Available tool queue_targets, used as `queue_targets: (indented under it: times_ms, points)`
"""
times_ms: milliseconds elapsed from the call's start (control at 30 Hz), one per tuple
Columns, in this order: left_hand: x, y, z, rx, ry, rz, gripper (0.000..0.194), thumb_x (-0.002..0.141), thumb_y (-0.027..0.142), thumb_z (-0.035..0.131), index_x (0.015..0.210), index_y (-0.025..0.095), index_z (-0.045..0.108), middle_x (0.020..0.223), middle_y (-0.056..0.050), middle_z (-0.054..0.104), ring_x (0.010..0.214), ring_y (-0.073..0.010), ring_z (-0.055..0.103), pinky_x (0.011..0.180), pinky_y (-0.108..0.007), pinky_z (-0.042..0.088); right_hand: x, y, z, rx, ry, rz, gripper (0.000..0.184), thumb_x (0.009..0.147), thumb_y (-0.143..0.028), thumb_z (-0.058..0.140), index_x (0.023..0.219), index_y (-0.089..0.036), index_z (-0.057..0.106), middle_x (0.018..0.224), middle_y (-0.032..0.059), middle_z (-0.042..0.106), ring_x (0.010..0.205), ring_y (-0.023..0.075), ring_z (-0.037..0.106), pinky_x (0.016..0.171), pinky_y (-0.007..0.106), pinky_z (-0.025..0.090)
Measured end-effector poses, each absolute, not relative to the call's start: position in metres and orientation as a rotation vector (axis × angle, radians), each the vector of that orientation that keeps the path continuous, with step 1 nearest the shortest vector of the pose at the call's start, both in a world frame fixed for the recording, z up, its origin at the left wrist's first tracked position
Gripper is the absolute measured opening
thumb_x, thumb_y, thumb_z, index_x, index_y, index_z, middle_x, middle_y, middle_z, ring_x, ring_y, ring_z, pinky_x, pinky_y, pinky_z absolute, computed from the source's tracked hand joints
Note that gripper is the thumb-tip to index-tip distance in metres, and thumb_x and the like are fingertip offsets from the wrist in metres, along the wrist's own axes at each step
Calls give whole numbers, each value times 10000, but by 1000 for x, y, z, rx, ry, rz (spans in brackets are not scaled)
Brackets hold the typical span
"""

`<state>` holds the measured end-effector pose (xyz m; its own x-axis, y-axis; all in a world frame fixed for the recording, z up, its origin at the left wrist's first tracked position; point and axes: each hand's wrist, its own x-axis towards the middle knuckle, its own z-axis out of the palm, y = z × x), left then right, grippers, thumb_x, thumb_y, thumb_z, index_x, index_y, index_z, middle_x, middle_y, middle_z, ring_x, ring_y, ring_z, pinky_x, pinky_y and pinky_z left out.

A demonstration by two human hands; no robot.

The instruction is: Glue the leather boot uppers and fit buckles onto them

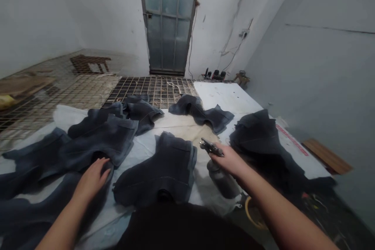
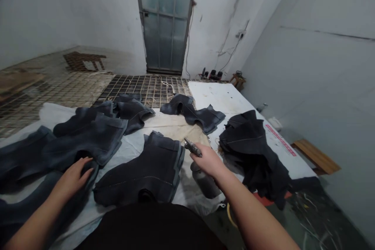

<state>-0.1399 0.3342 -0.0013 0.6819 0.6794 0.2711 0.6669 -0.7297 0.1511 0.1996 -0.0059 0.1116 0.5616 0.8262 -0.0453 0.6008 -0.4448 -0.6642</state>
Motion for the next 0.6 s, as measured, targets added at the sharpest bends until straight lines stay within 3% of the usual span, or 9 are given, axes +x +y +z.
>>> queue_targets:
  times_ms: [300, 600]
  points:
    - [-143, 302, 13, 2783, 1150, 397, 592, 665, 475, 298, 1029, 81, 549, 1125, -196, 595, 1111, -296, 521, 968, -421, 395, 172, -60, 114, -2021, -1322, 661, 271, 750, -230, 502, 1000, -183, 596, 913, 54, 662, 834, 215, 594, 759, 325, 437]
    - [-176, 275, 12, 2798, 1178, 309, 489, 710, 426, 322, 1041, 114, 501, 1165, -169, 569, 1118, -273, 509, 984, -412, 371, 132, -91, 118, -1983, -1425, 896, 342, 761, -187, 512, 1089, -237, 599, 1087, 54, 648, 986, 236, 587, 862, 357, 432]
